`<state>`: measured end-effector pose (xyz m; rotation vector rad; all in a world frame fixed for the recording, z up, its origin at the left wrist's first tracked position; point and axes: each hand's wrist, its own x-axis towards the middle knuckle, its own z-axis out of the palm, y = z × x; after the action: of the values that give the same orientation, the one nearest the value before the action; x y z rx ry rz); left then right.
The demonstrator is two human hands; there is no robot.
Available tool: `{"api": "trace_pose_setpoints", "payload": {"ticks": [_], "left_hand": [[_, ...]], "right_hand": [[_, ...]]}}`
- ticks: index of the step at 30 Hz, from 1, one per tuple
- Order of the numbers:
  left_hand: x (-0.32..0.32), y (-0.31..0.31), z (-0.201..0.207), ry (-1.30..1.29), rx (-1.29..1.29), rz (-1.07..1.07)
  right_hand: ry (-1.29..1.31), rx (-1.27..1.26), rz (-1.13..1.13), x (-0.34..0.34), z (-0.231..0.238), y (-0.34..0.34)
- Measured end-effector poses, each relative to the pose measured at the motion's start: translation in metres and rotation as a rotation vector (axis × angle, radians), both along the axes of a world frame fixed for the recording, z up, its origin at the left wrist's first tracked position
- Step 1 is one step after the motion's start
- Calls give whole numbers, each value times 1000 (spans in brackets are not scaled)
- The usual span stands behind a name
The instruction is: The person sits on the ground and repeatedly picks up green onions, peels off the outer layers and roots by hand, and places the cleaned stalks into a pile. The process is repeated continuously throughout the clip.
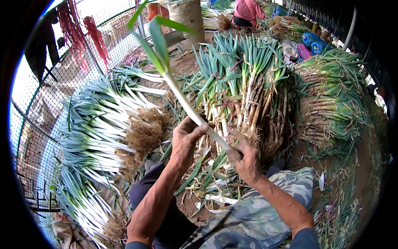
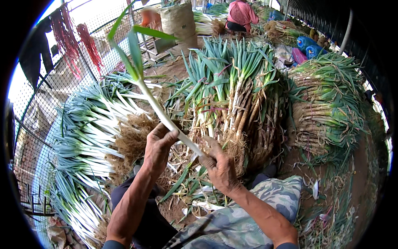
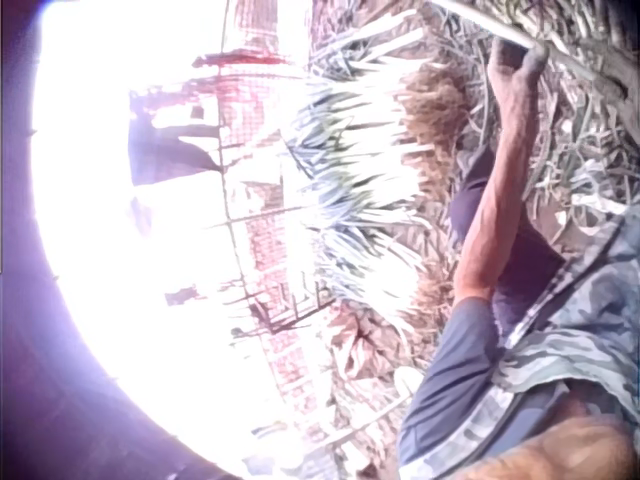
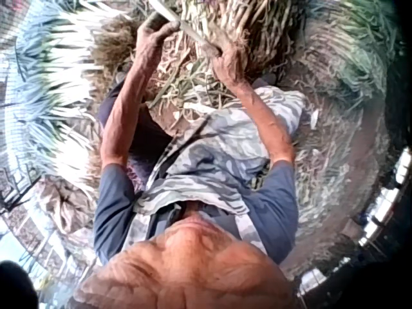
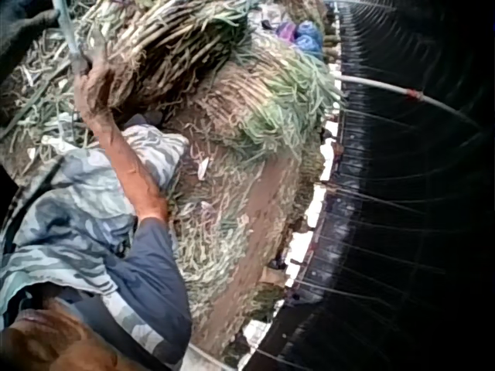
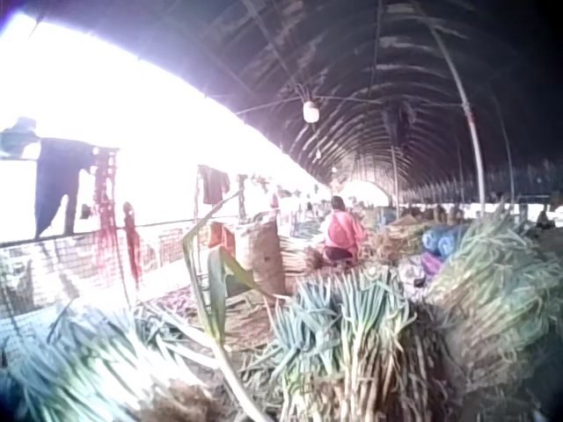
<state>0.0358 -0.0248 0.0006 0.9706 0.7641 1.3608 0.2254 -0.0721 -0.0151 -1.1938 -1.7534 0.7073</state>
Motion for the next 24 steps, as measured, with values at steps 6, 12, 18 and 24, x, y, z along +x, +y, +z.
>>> {"api": "trace_pose_setpoints", "payload": {"ticks": [6,12,18,24], "left_hand": [[-5,6,-7,6,-47,-80],[-6,4,-1,-104,-113,-172],[-51,27,-3,-6,-118,95],[-84,37,6,59,-144,440]], "right_hand": [[357,-520,213,-10,10,-5],[195,-534,376,-10,-2,3],[-456,-320,626,-16,-56,-57],[-1035,-595,882,11,-95,-109]]}}
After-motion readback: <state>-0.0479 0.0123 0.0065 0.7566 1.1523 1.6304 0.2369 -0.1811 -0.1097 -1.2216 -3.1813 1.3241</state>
